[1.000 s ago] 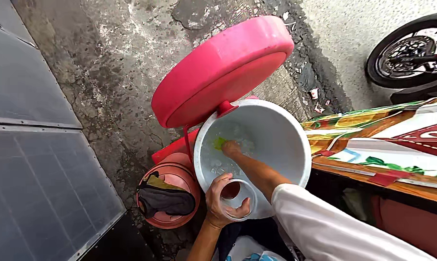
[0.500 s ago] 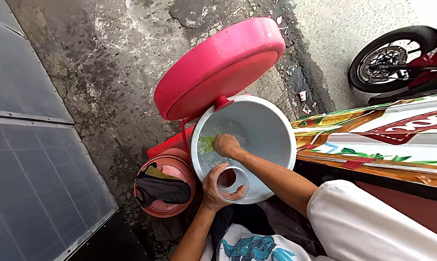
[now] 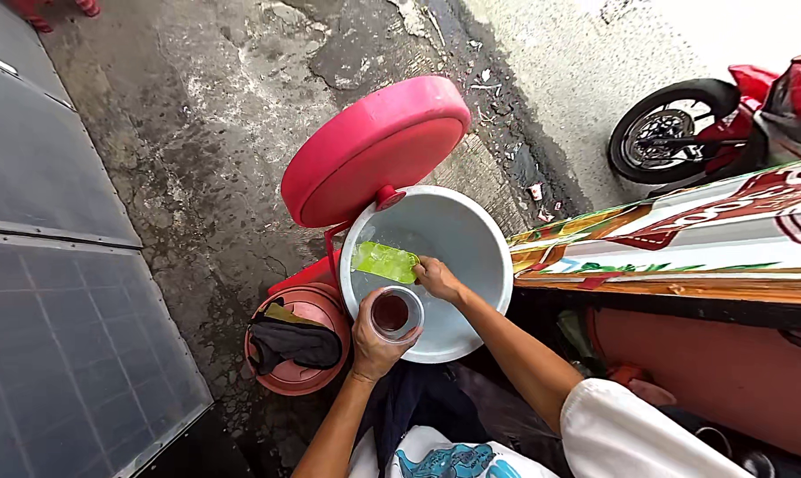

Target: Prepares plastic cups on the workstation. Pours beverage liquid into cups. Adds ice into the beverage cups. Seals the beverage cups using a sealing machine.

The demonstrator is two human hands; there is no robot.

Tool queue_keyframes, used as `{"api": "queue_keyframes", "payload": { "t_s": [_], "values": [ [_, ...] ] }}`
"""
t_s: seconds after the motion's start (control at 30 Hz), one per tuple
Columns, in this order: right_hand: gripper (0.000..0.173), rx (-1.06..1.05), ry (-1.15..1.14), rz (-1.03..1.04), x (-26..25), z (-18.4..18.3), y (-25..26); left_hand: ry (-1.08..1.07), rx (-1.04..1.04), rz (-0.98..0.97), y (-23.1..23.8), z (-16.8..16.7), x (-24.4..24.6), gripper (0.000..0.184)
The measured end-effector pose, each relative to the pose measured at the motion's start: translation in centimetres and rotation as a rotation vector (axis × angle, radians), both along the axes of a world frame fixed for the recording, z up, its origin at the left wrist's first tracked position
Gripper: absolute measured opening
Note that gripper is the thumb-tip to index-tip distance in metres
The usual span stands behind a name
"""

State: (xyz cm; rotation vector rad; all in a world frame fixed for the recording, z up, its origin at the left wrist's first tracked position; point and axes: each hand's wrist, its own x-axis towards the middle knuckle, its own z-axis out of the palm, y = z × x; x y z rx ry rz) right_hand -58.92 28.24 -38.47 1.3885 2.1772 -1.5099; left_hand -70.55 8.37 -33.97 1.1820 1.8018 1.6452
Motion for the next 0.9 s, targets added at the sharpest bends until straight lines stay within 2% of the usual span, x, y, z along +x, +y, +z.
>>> {"api": "queue_keyframes", "payload": {
  "t_s": [0.07,0.27,0.4,0.47,0.6,0.77,0.9],
  "values": [
    [0.035,0.027,0.054,-0.031,1.5,2.2,0.2,0.001,-0.028,0.025,-0.3,0.1,0.1,0.094],
    [0.031,0.188,0.059,-0.004,7.4,11.8,1.3,-0.031,-0.199,0.134,0.5,0.4,1.4,0.095],
    [0.030,0.270,-0.105,0.134,9.5,17.9,1.5,0.045,-0.244,0.111,1.9,0.3,2.5,0.087],
    [0.032,0.336,-0.275,0.259,9.0,20.2,1.3,0.075,-0.235,0.073,2.6,0.4,2.9,0.084],
    [0.038,0.455,-0.525,0.416,6.2,23.8,-0.1,0.104,-0.170,-0.013,3.8,0.0,3.4,0.088],
    [0.046,0.504,-0.588,0.527,3.3,26.4,-1.6,-0.015,-0.166,-0.041,4.2,-0.3,3.3,0.092],
    [0.043,0.679,-0.512,0.510,4.7,30.0,-1.8,-0.118,-0.091,-0.023,3.7,-0.4,2.4,0.093]
  ]
}}
